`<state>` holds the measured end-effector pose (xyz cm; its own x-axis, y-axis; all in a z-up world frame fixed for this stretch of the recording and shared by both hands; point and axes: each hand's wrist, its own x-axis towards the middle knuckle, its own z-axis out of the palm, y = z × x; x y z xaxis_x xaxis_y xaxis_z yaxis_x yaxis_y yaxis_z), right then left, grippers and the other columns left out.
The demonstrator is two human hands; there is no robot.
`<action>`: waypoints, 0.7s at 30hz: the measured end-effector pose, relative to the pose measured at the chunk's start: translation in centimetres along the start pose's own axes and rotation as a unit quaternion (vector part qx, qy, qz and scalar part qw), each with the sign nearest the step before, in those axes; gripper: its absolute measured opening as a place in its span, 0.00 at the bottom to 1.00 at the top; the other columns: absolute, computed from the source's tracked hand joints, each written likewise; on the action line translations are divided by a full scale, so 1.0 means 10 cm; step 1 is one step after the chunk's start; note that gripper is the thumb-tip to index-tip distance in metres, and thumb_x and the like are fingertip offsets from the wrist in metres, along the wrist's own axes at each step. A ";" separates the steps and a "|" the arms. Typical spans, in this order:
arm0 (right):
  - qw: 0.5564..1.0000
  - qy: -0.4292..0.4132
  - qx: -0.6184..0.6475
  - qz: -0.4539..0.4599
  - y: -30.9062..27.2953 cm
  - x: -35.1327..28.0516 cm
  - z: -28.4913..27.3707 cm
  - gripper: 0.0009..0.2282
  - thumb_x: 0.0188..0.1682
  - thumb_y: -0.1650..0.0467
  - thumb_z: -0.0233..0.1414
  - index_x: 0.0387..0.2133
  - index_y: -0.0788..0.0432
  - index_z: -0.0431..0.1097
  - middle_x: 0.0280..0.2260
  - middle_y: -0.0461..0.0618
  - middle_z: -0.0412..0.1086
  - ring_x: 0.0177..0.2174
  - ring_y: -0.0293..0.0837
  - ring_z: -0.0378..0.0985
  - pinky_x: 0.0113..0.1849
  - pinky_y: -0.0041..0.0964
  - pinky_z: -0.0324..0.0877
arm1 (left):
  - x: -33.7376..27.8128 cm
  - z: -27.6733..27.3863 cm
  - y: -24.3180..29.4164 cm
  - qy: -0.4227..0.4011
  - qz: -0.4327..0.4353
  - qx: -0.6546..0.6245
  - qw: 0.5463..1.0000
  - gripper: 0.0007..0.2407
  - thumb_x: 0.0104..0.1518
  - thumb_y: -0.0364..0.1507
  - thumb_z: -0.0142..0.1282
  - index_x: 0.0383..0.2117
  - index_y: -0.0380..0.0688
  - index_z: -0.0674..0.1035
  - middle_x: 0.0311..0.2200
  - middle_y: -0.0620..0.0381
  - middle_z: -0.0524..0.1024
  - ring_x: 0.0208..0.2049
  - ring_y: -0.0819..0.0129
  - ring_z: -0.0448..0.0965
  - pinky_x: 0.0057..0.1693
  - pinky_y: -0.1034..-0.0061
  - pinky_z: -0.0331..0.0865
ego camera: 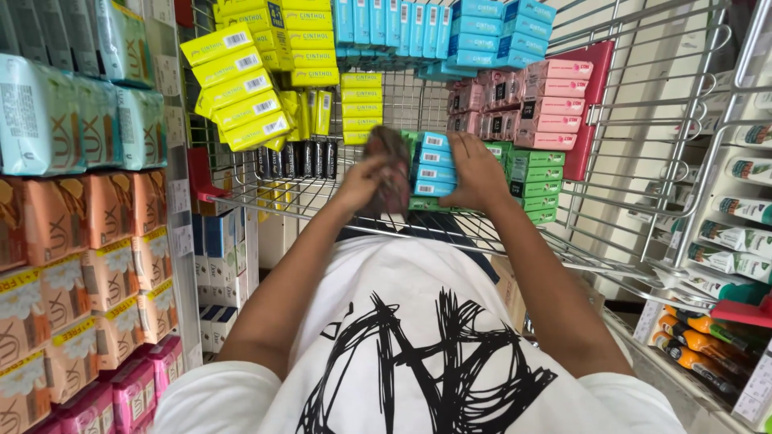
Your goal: Stocking and wiping soap boxes on a shelf in a convenience store.
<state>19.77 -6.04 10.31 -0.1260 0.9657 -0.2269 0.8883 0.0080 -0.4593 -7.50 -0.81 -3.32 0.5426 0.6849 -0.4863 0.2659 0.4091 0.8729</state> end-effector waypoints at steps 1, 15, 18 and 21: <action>1.000 0.001 0.000 0.002 -0.02 0.00 -0.02 0.55 0.16 0.62 0.72 0.62 0.66 0.52 0.59 0.64 0.59 0.60 0.62 0.61 0.60 0.49 0.61 | 0.03 -0.05 0.15 -0.002 0.001 0.001 1.000 0.18 0.60 0.27 0.49 0.57 0.47 0.78 0.52 0.46 0.81 0.52 0.57 0.82 0.57 0.69 0.74; 0.999 -0.005 0.007 0.040 -0.20 -0.01 0.02 0.55 0.15 0.56 0.71 0.61 0.67 0.54 0.58 0.64 0.60 0.58 0.63 0.61 0.56 0.50 0.65 | 0.60 -0.26 -0.15 0.048 -0.060 0.440 0.895 0.39 0.49 0.22 0.54 0.72 0.66 0.55 0.70 0.37 0.48 0.72 0.41 0.40 0.72 0.58 0.49; 0.997 -0.007 0.019 0.069 -0.22 -0.03 0.03 0.54 0.15 0.55 0.71 0.60 0.63 0.55 0.56 0.62 0.61 0.57 0.62 0.62 0.54 0.50 0.66 | 0.45 -0.22 0.28 0.058 -0.129 0.418 0.897 0.29 0.63 0.30 0.53 0.70 0.71 0.58 0.73 0.42 0.47 0.74 0.38 0.39 0.71 0.55 0.49; 0.996 0.035 0.069 0.055 -0.28 -0.05 -0.10 0.52 0.16 0.56 0.70 0.61 0.61 0.57 0.55 0.62 0.63 0.56 0.62 0.64 0.53 0.51 0.66 | 0.15 -0.23 0.66 -0.073 0.079 0.192 0.975 0.37 0.57 0.35 0.69 0.73 0.56 0.58 0.75 0.38 0.47 0.77 0.47 0.43 0.76 0.59 0.43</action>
<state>17.84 -6.26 12.57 0.0036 0.9746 -0.2240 0.8257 -0.1293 -0.5490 -6.73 4.31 1.63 0.7010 0.6165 -0.3585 0.4338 0.0303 0.9005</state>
